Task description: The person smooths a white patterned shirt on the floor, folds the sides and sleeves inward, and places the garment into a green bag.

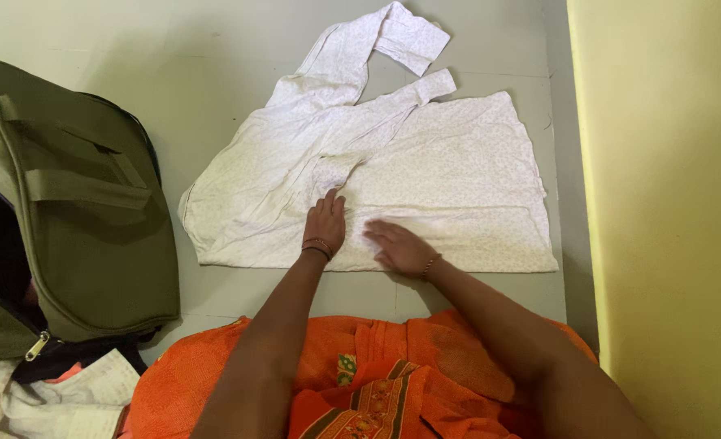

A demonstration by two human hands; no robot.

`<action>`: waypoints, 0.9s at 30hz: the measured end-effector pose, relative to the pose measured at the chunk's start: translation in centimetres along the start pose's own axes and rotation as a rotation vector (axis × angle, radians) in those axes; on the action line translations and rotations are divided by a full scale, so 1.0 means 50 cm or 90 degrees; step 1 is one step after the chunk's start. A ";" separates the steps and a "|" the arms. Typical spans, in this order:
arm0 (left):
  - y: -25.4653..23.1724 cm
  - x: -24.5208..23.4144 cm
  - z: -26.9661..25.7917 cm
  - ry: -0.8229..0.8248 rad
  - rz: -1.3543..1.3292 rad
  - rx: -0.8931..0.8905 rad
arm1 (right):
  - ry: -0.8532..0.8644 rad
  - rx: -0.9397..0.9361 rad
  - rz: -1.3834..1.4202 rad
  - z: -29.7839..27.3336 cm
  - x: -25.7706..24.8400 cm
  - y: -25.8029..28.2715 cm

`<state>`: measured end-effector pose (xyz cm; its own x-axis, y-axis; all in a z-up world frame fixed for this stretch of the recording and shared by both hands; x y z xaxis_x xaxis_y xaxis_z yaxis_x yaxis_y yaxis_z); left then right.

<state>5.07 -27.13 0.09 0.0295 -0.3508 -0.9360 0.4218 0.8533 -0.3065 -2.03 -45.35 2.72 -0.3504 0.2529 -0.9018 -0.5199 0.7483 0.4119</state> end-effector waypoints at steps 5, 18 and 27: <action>0.012 0.018 -0.010 0.055 0.044 -0.026 | 0.036 0.022 -0.084 -0.018 0.004 -0.023; 0.020 0.012 -0.009 0.015 -0.008 -0.044 | -0.101 0.145 -0.169 -0.270 -0.084 -0.268; -0.029 0.005 -0.018 0.165 0.072 -0.075 | -0.156 0.200 -0.186 -0.322 -0.086 -0.312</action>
<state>3.65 -28.13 0.13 -0.1682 -0.1542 -0.9736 0.3203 0.9255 -0.2020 -4.93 -67.98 2.28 -0.0124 0.1138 -0.9934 -0.2964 0.9484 0.1123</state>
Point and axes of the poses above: each hand's wrist, its own z-axis towards the middle knuckle, its own x-axis out of the palm, y = z × x, the point moved 5 cm from there along z, towards the middle knuckle, and after that the axes turned 6 degrees about x, right-handed, at the moved point
